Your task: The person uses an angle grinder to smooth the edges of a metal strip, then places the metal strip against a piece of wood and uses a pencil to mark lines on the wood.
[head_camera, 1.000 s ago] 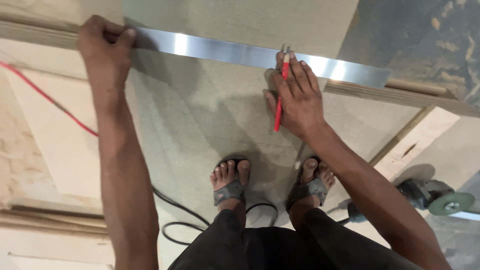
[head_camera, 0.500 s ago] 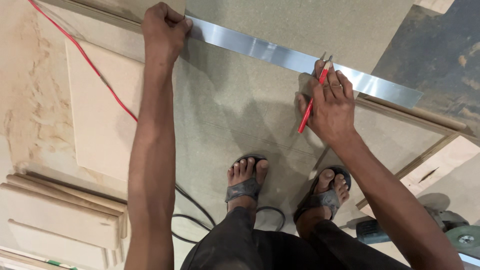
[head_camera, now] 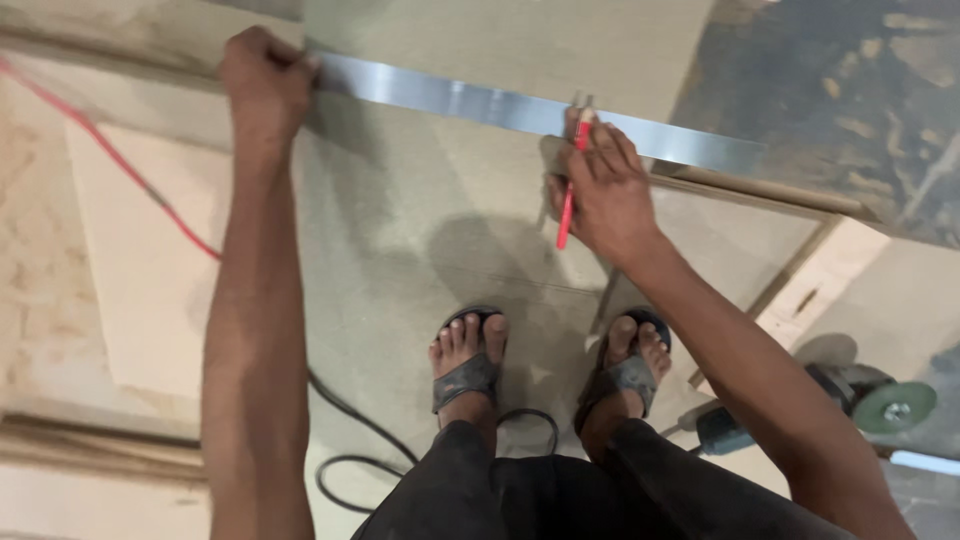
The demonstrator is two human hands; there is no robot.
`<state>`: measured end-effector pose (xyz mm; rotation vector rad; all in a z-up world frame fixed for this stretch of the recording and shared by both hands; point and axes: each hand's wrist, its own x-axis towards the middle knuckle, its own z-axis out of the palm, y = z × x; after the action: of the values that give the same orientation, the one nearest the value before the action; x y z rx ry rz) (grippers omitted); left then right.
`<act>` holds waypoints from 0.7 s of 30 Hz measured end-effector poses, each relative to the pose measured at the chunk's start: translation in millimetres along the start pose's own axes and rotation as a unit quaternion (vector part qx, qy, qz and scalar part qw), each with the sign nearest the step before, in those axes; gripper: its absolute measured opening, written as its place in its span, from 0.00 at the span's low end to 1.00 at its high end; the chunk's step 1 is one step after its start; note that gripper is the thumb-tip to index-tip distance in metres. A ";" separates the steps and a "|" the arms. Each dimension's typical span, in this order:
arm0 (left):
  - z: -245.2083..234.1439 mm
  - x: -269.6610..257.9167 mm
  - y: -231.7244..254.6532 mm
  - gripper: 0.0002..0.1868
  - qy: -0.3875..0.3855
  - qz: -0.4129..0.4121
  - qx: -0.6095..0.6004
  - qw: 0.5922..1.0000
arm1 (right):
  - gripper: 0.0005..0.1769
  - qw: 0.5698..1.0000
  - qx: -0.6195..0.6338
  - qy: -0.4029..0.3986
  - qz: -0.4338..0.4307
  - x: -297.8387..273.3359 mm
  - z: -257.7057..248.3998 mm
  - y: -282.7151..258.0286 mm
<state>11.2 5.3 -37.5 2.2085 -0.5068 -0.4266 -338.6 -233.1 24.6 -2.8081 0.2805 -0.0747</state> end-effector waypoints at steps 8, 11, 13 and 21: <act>-5.1 -2.3 16.5 0.08 -0.032 -0.053 0.018 0.998 | 0.21 0.999 0.049 0.001 0.000 -6.7 -6.8 4.2; -7.9 -3.7 19.9 0.08 -0.040 -0.046 0.013 0.998 | 0.22 0.998 0.052 -0.010 0.020 -12.9 -9.5 5.7; -8.2 -4.0 22.7 0.08 -0.043 -0.050 0.012 0.998 | 0.24 0.998 0.044 -0.013 0.038 -18.1 -10.7 6.0; -9.3 -2.9 25.9 0.07 -0.052 -0.061 0.016 0.997 | 0.28 0.990 -0.011 -0.066 0.127 -37.5 -8.0 5.2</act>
<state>7.4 -2.5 -11.2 2.2646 -0.4389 -0.6034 -376.9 -232.8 29.8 -2.7578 0.6057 0.1730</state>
